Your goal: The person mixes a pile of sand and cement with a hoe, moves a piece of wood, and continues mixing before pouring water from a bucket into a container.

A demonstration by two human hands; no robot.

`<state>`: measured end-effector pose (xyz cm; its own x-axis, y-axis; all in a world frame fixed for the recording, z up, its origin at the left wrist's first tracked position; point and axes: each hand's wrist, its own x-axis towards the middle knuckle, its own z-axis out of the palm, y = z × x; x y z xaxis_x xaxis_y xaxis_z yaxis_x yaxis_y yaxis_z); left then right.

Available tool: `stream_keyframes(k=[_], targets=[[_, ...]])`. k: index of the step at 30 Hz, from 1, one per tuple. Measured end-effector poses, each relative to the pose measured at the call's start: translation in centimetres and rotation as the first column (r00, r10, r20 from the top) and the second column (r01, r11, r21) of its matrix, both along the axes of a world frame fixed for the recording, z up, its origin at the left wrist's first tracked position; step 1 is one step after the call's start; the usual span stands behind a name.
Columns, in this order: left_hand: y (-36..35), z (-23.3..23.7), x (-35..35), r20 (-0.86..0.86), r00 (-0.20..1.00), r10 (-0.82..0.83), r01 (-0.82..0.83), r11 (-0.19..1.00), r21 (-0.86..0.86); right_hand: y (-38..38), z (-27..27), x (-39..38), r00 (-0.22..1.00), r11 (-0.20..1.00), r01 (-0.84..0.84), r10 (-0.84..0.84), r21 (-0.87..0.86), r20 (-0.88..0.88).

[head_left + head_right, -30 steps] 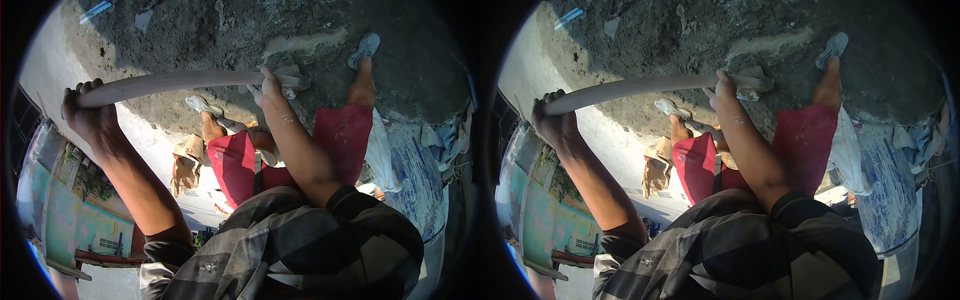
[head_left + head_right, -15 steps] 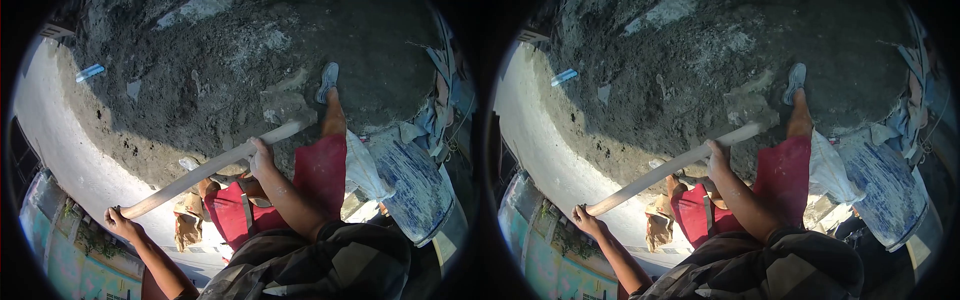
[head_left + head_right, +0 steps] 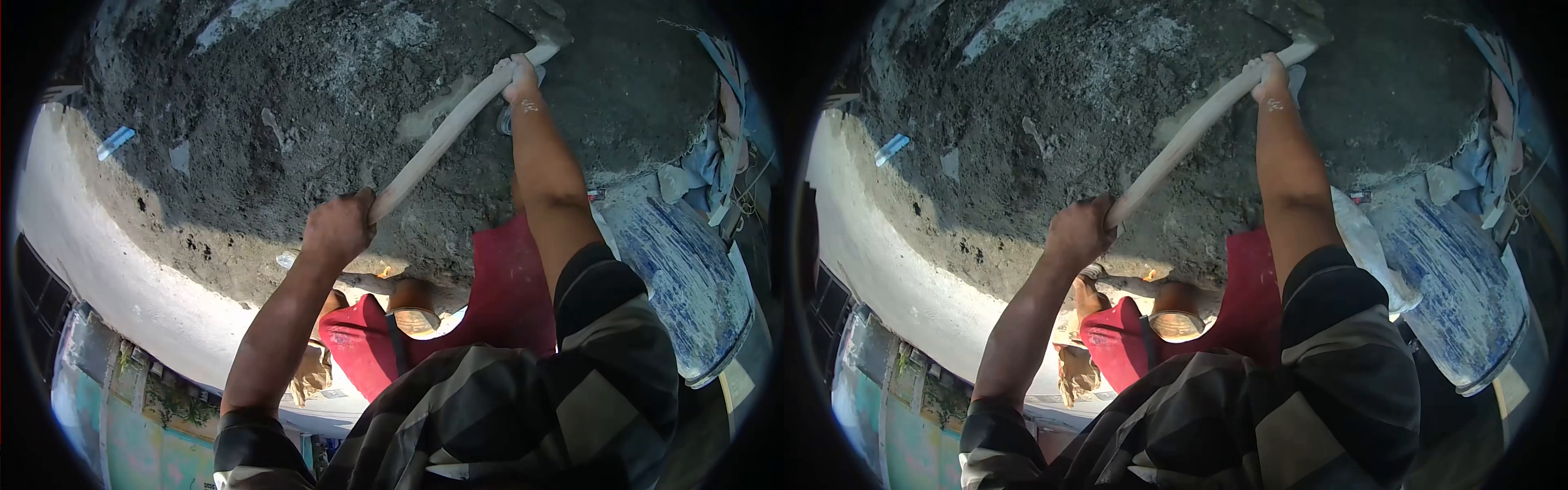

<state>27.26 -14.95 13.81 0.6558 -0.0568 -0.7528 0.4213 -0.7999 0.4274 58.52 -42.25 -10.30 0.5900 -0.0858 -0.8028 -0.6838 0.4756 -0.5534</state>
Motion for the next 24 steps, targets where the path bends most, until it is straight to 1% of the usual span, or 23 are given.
stream_keyframes(k=[1, 2, 3, 4, 5, 6, 8, 10, 12, 13, 14, 15, 16, 18, 19, 20, 21, 22, 23, 24], targets=[[0.7, -0.2, 1.1, 0.013, 1.000, -0.023, 0.023, 0.999, 0.039, 0.6, -2.0, -0.1, 0.999, 0.988, -0.021, 0.014, -0.153, -0.052], [1.1, 0.2, 1.0, -0.008, 0.999, -0.031, 0.032, 0.999, 0.037, 1.4, -2.0, -1.1, 0.993, 0.969, -0.048, 0.021, -0.242, -0.115], [1.6, 0.6, 0.7, 0.015, 0.998, -0.063, 0.062, 0.996, 0.066, 1.4, -2.6, -2.9, 0.991, 0.970, -0.049, 0.016, -0.240, -0.135], [2.2, 0.9, 0.4, 0.041, 0.995, -0.093, 0.089, 0.991, 0.100, 1.6, -2.8, -4.8, 0.981, 0.966, -0.080, 0.032, -0.248, -0.193], [2.6, 1.2, -0.5, 0.038, 0.995, -0.090, 0.085, 0.990, 0.111, 2.2, -3.1, -6.0, 0.970, 0.961, -0.115, 0.055, -0.250, -0.237], [2.5, 2.0, -2.4, 0.016, 0.997, -0.080, 0.078, 0.992, 0.103, 2.5, -3.1, -8.0, 0.974, 0.957, -0.133, 0.078, -0.256, -0.214], [2.2, 3.7, -6.0, -0.023, 0.998, -0.051, 0.053, 0.993, 0.105, 3.3, -1.9, -11.9, 0.958, 0.962, -0.136, 0.066, -0.239, -0.280], [2.4, 5.6, -9.5, -0.044, 0.999, -0.019, 0.026, 0.988, 0.150, 3.6, -2.6, -16.3, 0.933, 0.959, -0.204, 0.130, -0.198, -0.335], [3.6, 6.6, -12.8, -0.019, 1.000, 0.020, -0.015, 0.975, 0.223, 6.5, 0.7, -20.7, 0.942, 0.972, -0.079, 0.000, -0.222, -0.335], [4.2, 7.3, -15.3, -0.016, 0.999, 0.037, -0.032, 0.968, 0.248, 7.2, 1.4, -23.1, 0.920, 0.986, -0.073, 0.008, -0.151, -0.392], [4.8, 7.4, -18.6, 0.011, 0.999, 0.037, -0.039, 0.958, 0.283, 8.1, 2.5, -25.7, 0.923, 0.993, -0.041, -0.005, -0.110, -0.386], [5.3, 7.5, -22.2, 0.031, 0.999, 0.035, -0.043, 0.948, 0.315, 9.0, 4.2, -28.0, 0.908, 0.995, -0.027, -0.014, -0.092, -0.418], [5.5, 8.1, -25.3, 0.020, 0.999, 0.046, -0.050, 0.949, 0.310, 9.4, 5.6, -30.2, 0.905, 0.999, -0.015, -0.001, -0.036, -0.425], [5.5, 8.2, -30.0, 0.000, 0.999, 0.054, -0.052, 0.952, 0.300, 9.9, 8.5, -33.3, 0.901, 0.998, -0.045, 0.021, -0.046, -0.433], [5.2, 8.4, -31.5, -0.016, 0.998, 0.059, -0.052, 0.954, 0.295, 9.7, 10.1, -33.6, 0.904, 0.998, -0.036, 0.011, -0.051, -0.427], [4.6, 8.5, -31.5, -0.021, 0.994, 0.106, -0.097, 0.959, 0.265, 9.6, 11.5, -33.2, 0.913, 0.999, -0.031, 0.011, -0.044, -0.408], [3.8, 8.2, -31.4, 0.027, 0.992, 0.120, -0.123, 0.963, 0.241, 9.3, 12.3, -32.3, 0.920, 0.997, -0.022, -0.011, -0.080, -0.391], [2.8, 7.9, -30.5, 0.032, 0.990, 0.136, -0.139, 0.970, 0.199, 8.7, 12.6, -30.6, 0.933, 0.994, -0.011, -0.028, -0.105, -0.360], [1.9, 6.8, -30.2, -0.026, 0.992, 0.123, -0.117, 0.979, 0.169, 7.8, 13.1, -28.4, 0.950, 0.998, -0.062, 0.049, -0.032, -0.310], [1.4, 7.1, -26.9, -0.089, 0.992, 0.093, -0.085, 0.992, 0.088, 7.5, 13.3, -26.1, 0.958, 0.998, -0.060, 0.051, -0.024, -0.283]])
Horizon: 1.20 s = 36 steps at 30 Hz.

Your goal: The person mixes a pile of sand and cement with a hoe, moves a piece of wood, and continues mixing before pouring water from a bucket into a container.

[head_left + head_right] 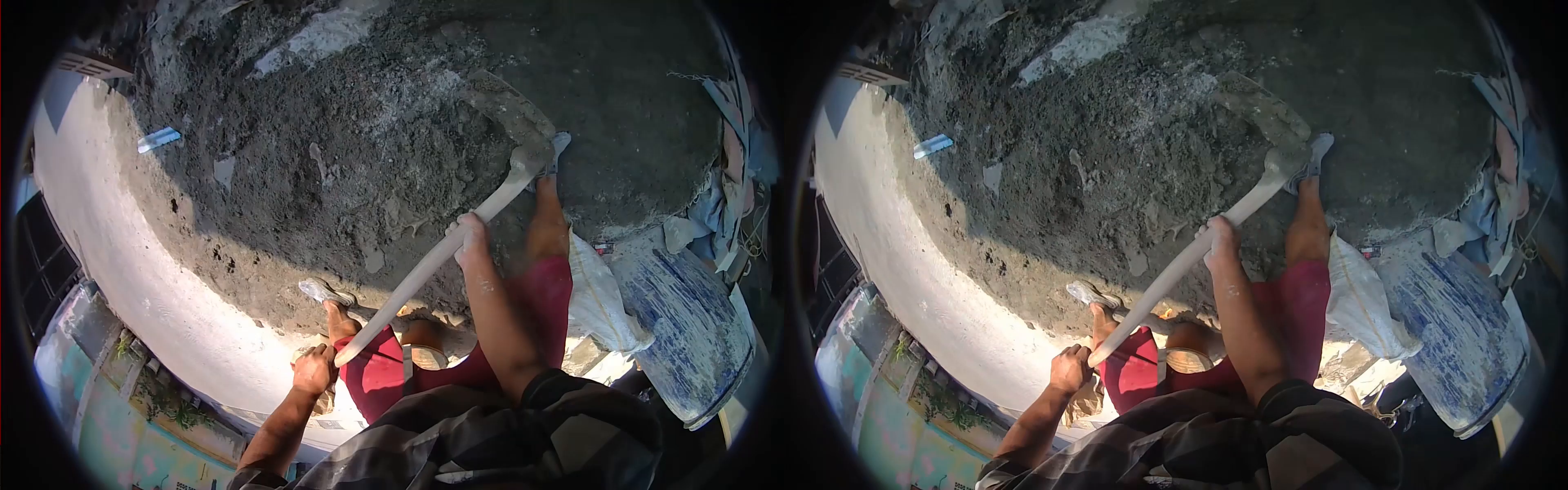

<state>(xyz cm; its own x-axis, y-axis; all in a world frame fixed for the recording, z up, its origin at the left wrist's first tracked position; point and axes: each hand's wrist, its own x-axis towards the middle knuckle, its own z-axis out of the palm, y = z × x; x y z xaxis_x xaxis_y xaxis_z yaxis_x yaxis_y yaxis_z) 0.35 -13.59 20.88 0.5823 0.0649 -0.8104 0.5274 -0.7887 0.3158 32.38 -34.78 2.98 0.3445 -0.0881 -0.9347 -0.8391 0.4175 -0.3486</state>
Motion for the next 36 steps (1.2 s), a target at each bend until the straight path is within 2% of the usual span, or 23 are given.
stream_keyframes(k=[2, 3, 5, 8, 9, 10, 11, 13, 14, 16, 17, 19, 20, 22, 24, 25, 27, 30, 32, 33, 34, 35, 36], targets=[[-1.0, -1.0, 5.2, -0.057, 0.998, -0.011, 0.002, 0.988, -0.153, 0.8, 0.4, 5.9, 0.993, 0.999, -0.039, 0.042, -0.033, 0.111], [-1.5, -2.2, 7.5, -0.142, 0.990, -0.026, 0.007, 0.990, -0.138, 1.4, -0.1, 9.1, 0.982, 0.997, -0.077, 0.075, 0.003, 0.172], [-1.2, -4.6, 12.0, 0.016, 0.998, 0.068, -0.066, 0.993, -0.101, 4.9, -1.5, 16.1, 0.956, 0.990, -0.137, 0.120, 0.043, 0.267], [1.3, -7.7, 20.7, 0.065, 0.983, 0.171, -0.172, 0.985, 0.016, 11.5, -5.2, 26.4, 0.886, 0.959, -0.274, 0.219, 0.079, 0.408], [2.5, -9.0, 23.5, 0.085, 0.979, 0.188, -0.193, 0.980, 0.055, 14.5, -6.3, 29.4, 0.871, 0.957, -0.270, 0.194, 0.109, 0.451], [3.7, -10.0, 26.2, 0.162, 0.962, 0.221, -0.236, 0.968, 0.084, 17.3, -7.3, 32.2, 0.834, 0.941, -0.319, 0.223, 0.112, 0.505], [5.1, -10.9, 29.0, 0.187, 0.953, 0.239, -0.260, 0.961, 0.097, 20.2, -8.5, 34.5, 0.819, 0.943, -0.328, 0.256, 0.053, 0.513], [7.5, -12.5, 33.6, 0.252, 0.925, 0.285, -0.320, 0.941, 0.110, 25.3, -11.3, 37.5, 0.718, 0.879, -0.449, 0.463, -0.163, 0.519], [8.6, -13.0, 35.1, 0.267, 0.911, 0.315, -0.338, 0.940, 0.045, 27.1, -11.8, 37.5, 0.714, 0.875, -0.460, 0.467, -0.153, 0.522], [9.3, -14.6, 35.3, 0.282, 0.886, 0.368, -0.378, 0.926, -0.019, 30.6, -12.5, 37.2, 0.624, 0.700, -0.502, 0.700, -0.508, 0.347], [9.0, -15.2, 34.3, 0.270, 0.863, 0.427, -0.417, 0.904, -0.097, 31.6, -13.3, 36.3, 0.612, 0.685, -0.526, 0.717, -0.504, 0.334], [6.9, -15.3, 31.5, 0.212, 0.841, 0.497, -0.463, 0.866, -0.191, 31.1, -15.0, 34.3, 0.423, 0.367, -0.681, 0.903, -0.634, 0.068], [5.8, -15.4, 30.7, 0.206, 0.833, 0.514, -0.482, 0.856, -0.187, 30.8, -17.6, 34.1, 0.422, 0.342, -0.594, 0.903, -0.728, 0.080], [3.4, -14.2, 28.4, 0.165, 0.810, 0.562, -0.543, 0.826, -0.151, 28.8, -11.6, 29.4, 0.471, 0.491, -0.713, 0.864, -0.501, 0.178], [0.3, -13.5, 24.7, 0.125, 0.791, 0.599, -0.590, 0.801, -0.102, 26.1, -12.1, 26.4, 0.482, 0.541, -0.749, 0.841, -0.381, 0.247], [-1.3, -13.9, 22.5, 0.112, 0.790, 0.602, -0.596, 0.798, -0.086, 24.7, -11.2, 23.7, 0.489, 0.599, -0.695, 0.799, -0.397, 0.350], [-4.4, -14.3, 18.0, 0.084, 0.781, 0.619, -0.613, 0.785, -0.090, 22.5, -8.5, 19.2, 0.519, 0.634, -0.699, 0.768, -0.331, 0.375], [-5.6, -14.4, 16.0, 0.107, 0.749, 0.654, -0.652, 0.756, -0.055, 22.9, -5.2, 16.8, 0.488, 0.655, -0.688, 0.736, -0.313, 0.469], [-3.2, -14.7, 17.8, 0.169, 0.717, 0.676, -0.682, 0.731, -0.032, 26.3, -4.3, 18.7, 0.456, 0.662, -0.689, 0.713, -0.296, 0.533], [-1.0, -14.6, 19.6, 0.220, 0.687, 0.693, -0.699, 0.712, -0.062, 28.9, -3.7, 20.2, 0.395, 0.643, -0.675, 0.730, -0.362, 0.558], [1.6, -14.6, 21.6, 0.277, 0.652, 0.706, -0.715, 0.694, -0.088, 31.7, -4.4, 22.3, 0.405, 0.638, -0.682, 0.737, -0.358, 0.542], [4.1, -14.9, 23.3, 0.309, 0.655, 0.690, -0.704, 0.706, -0.084, 34.5, -6.3, 24.6, 0.357, 0.646, -0.677, 0.708, -0.353, 0.610], [6.8, -15.3, 24.9, 0.347, 0.657, 0.669, -0.692, 0.718, -0.074, 37.4, -8.1, 26.7, 0.396, 0.657, -0.705, 0.677, -0.267, 0.620]])
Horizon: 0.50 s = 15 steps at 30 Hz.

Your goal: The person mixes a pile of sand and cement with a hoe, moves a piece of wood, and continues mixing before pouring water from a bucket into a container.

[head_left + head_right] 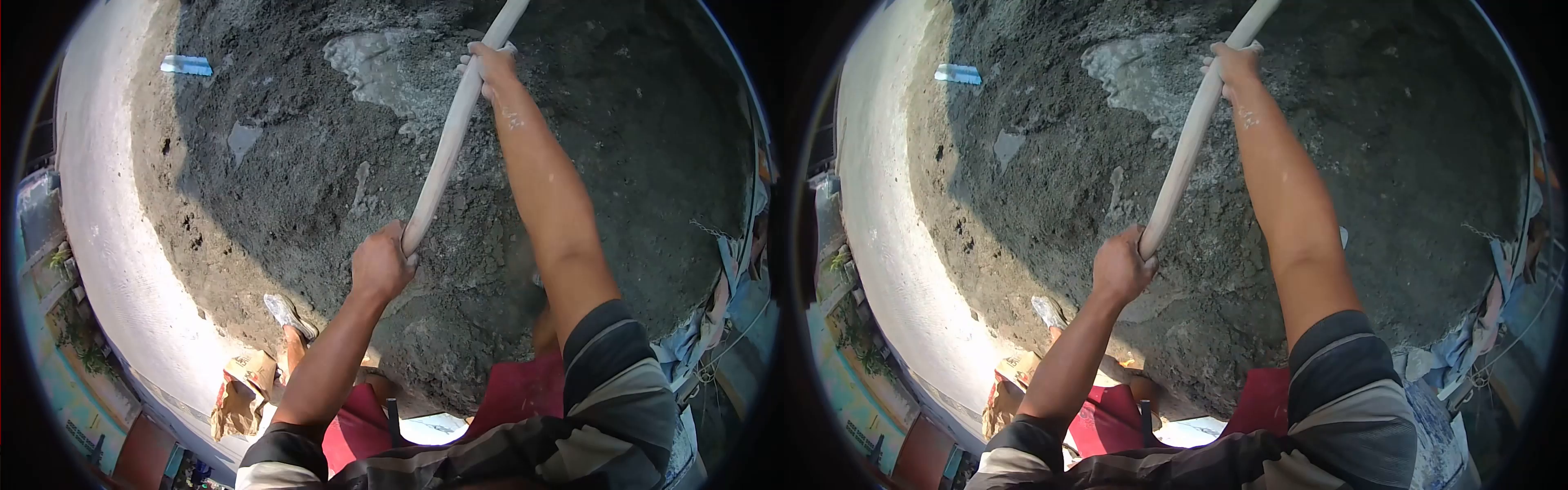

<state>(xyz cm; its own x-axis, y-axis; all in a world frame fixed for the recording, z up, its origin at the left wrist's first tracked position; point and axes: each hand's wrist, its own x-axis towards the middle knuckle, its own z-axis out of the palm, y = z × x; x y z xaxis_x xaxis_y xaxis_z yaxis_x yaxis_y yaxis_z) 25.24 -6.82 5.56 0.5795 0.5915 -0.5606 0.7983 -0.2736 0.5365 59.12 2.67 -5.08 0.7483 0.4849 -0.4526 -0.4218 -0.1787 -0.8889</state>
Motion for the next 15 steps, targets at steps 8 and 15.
stream_keyframes(k=[8, 15], targets=[[3.4, -2.7, -0.9, -0.113, 0.993, 0.018, -0.026, 0.997, -0.072, 5.9, -11.7, -6.7, 0.956, 0.815, -0.243, 0.292, -0.526, 0.010], [-10.6, -0.5, -7.5, -0.160, 0.981, 0.109, -0.146, 0.961, -0.237, -7.8, -1.4, -15.3, 0.953, 0.845, -0.283, 0.303, -0.454, -0.030]])
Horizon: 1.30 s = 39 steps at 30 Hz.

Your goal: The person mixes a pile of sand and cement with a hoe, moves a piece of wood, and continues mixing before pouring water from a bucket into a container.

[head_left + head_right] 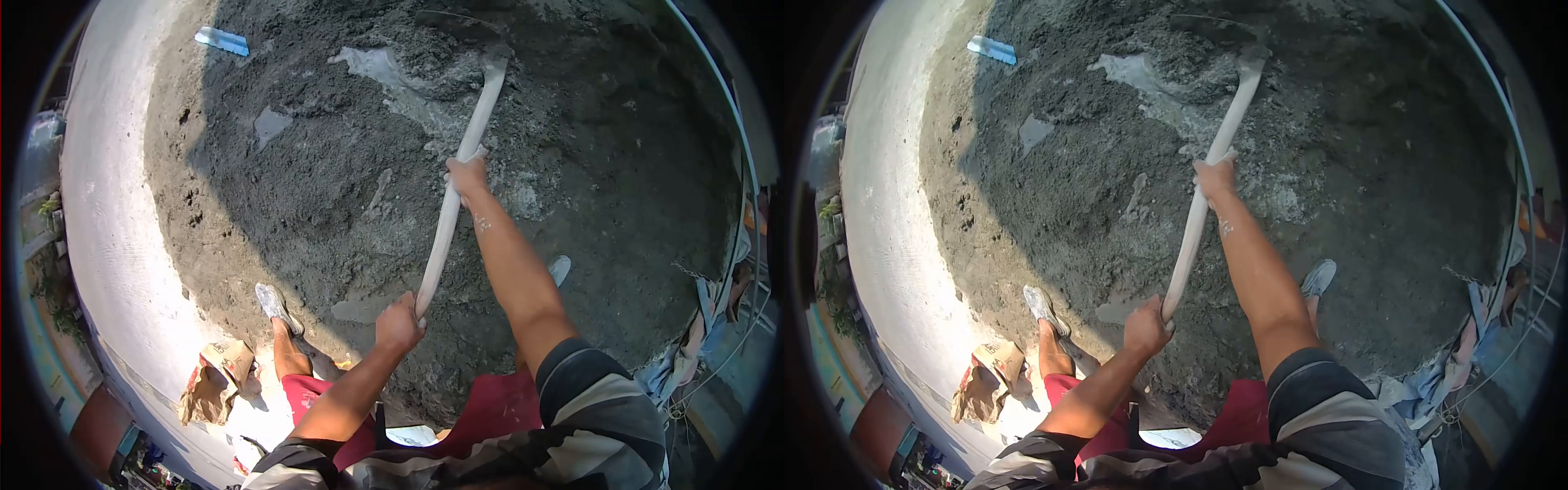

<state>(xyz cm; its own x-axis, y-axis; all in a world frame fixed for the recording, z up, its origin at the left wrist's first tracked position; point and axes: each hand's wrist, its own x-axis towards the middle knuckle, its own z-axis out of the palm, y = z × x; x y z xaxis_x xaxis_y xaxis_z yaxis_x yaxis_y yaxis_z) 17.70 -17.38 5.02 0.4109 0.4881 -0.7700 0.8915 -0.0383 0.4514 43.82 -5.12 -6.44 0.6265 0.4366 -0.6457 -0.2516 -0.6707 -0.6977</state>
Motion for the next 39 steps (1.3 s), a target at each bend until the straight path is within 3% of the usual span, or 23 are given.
stream_keyframes(k=[3, 6, 10, 12, 14, 16, 18, 20, 27, 30, 31, 34, 37, 39], targets=[[-5.1, -0.4, -4.2, -0.042, 0.999, -0.025, 0.022, 0.997, -0.076, -4.6, 3.7, -4.2, 1.000, 0.999, 0.022, -0.022, -0.042, 0.012], [-6.4, -0.4, -5.1, 0.057, 0.997, 0.045, -0.046, 0.999, 0.012, -4.8, 5.5, -4.7, 0.999, 0.990, 0.042, -0.041, 0.136, -0.015], [2.7, -0.7, 1.3, 0.115, 0.985, 0.125, -0.138, 0.984, 0.109, 5.8, 4.7, 0.9, 0.989, 0.980, -0.092, 0.069, 0.179, 0.129], [7.2, -0.2, 4.4, 0.184, 0.966, 0.180, -0.210, 0.965, 0.156, 11.7, 4.0, 3.2, 0.980, 0.980, -0.167, 0.153, 0.110, 0.127], [8.7, 0.2, 5.9, 0.206, 0.955, 0.214, -0.254, 0.948, 0.193, 15.3, 2.1, 4.1, 0.968, 0.969, -0.229, 0.216, 0.094, 0.131], [8.7, 1.2, 6.8, 0.193, 0.940, 0.281, -0.305, 0.946, 0.113, 16.0, -1.2, 3.4, 0.936, 0.945, -0.326, 0.327, -0.030, 0.133], [5.8, 1.3, 4.9, 0.154, 0.933, 0.326, -0.341, 0.937, 0.079, 13.0, -3.1, 0.5, 0.913, 0.923, -0.363, 0.380, -0.130, 0.148], [2.6, 0.1, 1.2, 0.146, 0.931, 0.335, -0.344, 0.938, 0.041, 9.0, -1.2, -2.8, 0.936, 0.937, -0.330, 0.341, -0.118, 0.086], [-13.2, -0.6, -9.4, 0.011, 0.984, 0.178, -0.176, 0.978, -0.113, -7.6, 3.4, -12.2, 0.996, 0.995, -0.092, 0.091, -0.044, -0.022], [-15.0, -0.1, -12.2, 0.040, 0.979, 0.201, -0.195, 0.975, -0.106, -9.8, 6.1, -14.5, 0.993, 0.991, -0.109, 0.105, -0.078, -0.052], [-15.1, 0.0, -12.6, 0.052, 0.973, 0.224, -0.219, 0.972, -0.084, -9.4, 6.6, -14.7, 0.991, 0.993, -0.116, 0.116, -0.006, -0.068], [-11.1, -0.7, -11.3, 0.049, 0.965, 0.257, -0.255, 0.966, -0.043, -4.7, 6.5, -13.9, 0.984, 0.967, -0.107, 0.136, 0.233, -0.115], [-0.7, -0.4, -8.0, 0.092, 0.920, 0.381, -0.387, 0.920, 0.064, 7.6, 6.0, -12.0, 0.978, 0.954, -0.145, 0.179, 0.262, -0.111], [7.3, 0.1, -6.0, 0.128, 0.919, 0.373, -0.389, 0.911, 0.134, 15.8, 3.9, -10.6, 0.971, 0.955, -0.221, 0.235, 0.198, -0.047]])
